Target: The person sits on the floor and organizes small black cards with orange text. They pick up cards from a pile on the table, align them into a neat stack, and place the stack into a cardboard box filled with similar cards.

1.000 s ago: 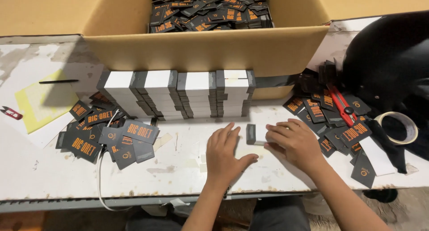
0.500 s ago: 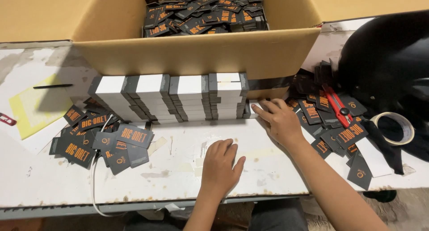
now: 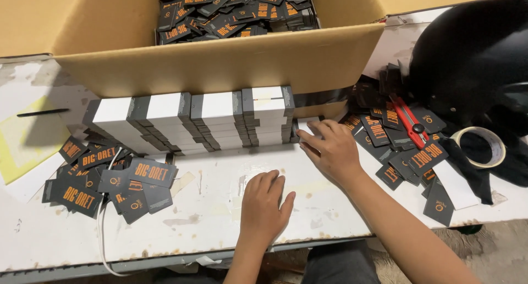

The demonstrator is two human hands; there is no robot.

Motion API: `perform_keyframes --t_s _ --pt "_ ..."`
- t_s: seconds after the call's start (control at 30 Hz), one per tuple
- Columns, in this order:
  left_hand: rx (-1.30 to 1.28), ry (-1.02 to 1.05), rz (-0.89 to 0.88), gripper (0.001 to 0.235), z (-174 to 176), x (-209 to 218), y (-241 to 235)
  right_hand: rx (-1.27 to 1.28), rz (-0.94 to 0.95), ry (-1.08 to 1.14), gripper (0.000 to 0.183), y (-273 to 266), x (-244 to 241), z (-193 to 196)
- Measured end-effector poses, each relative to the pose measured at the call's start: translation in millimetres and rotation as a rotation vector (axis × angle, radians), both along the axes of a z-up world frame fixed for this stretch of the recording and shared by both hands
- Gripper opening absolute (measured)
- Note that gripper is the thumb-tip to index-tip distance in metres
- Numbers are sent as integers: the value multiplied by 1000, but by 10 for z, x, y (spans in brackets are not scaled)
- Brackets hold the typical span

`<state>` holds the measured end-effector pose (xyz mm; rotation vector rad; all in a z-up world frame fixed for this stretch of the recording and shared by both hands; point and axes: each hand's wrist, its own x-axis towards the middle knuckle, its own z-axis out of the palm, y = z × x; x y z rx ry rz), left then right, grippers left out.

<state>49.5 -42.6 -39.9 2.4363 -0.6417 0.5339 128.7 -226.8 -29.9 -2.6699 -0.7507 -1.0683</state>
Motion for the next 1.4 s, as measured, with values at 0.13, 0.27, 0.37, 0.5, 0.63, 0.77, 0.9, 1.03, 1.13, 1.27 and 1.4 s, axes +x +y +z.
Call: perform_keyframes --t_s 0.13,0.27,0.37,0.5,0.63,0.77,0.9,1.03,1.13,1.27,1.4 --pt "-5 -31 -2 28 48 15 -21 -15 39 -12 19 16 -5 4" --pt "130 26 -15 49 74 87 -94 -51 27 -42 21 26 -16 11" --pt "164 280 -13 58 341 90 -190 -59 -5 -35 24 17 -10 -95" --pt "198 419 -10 60 485 184 -290 78 -58 -24 36 20 -16 -100" --pt "207 368 -7 61 355 187 -277 331 -43 10 45 -127 -7 -68" --pt "208 320 25 62 340 255 -334 728 -237 146 22 -413 88 -240" --pt "382 366 49 65 489 413 -411 629 -152 324 7 -394 56 -155" --pt "512 303 55 65 361 529 -451 609 -119 318 7 -386 95 -198" --pt "509 348 59 65 291 536 -457 638 -114 350 8 -373 77 -209" --pt "424 221 55 62 227 535 -447 574 -126 340 7 -384 100 -208" --pt "311 -15 72 50 178 508 -401 409 -225 326 8 -425 62 -115"
